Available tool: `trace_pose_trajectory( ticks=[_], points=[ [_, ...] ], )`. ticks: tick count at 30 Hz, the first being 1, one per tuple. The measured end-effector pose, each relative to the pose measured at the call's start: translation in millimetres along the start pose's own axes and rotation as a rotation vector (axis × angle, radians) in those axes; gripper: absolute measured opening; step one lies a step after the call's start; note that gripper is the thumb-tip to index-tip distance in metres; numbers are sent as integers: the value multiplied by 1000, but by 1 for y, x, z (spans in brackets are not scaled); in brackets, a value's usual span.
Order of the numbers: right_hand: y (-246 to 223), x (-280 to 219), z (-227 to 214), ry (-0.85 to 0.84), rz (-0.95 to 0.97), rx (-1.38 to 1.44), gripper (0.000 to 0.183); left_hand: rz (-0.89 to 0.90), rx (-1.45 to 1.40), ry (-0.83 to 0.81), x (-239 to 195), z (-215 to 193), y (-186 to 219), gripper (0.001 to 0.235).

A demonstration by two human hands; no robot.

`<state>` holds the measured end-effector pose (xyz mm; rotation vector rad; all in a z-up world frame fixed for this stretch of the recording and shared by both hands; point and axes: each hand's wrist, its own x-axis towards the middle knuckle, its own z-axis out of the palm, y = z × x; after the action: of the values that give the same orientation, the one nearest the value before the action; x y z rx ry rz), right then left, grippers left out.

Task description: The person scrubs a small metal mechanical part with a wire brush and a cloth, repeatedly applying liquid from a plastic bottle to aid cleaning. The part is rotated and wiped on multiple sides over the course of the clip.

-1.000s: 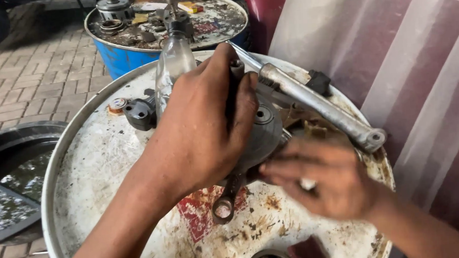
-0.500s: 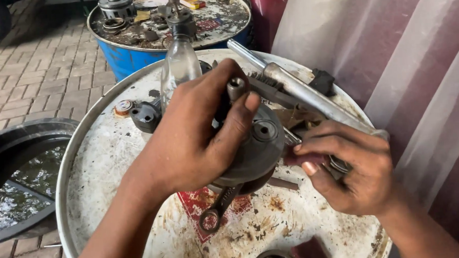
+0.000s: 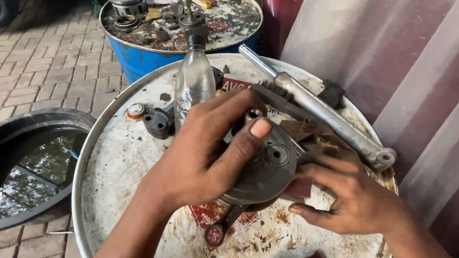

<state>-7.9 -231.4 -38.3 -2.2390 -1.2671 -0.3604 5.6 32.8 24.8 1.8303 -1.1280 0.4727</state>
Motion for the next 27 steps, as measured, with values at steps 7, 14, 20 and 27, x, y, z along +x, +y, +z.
trace_pose_trajectory(
  ticks=[7, 14, 20, 27],
  points=[
    [-1, 4, 0, -333, -1, 117, 16, 40, -9, -11, 0, -4, 0, 38],
    [32, 41, -44, 63, -57, -57, 17, 197, -36, 49, -8, 8, -7, 48],
    [38, 162, -26, -99, 122, 221, 56, 301, 61, 70, -6, 18, 8, 37],
    [39, 212, 32, -276, -134, -45, 82, 279, 167, 143, -13, 33, 17, 38]
  ],
)
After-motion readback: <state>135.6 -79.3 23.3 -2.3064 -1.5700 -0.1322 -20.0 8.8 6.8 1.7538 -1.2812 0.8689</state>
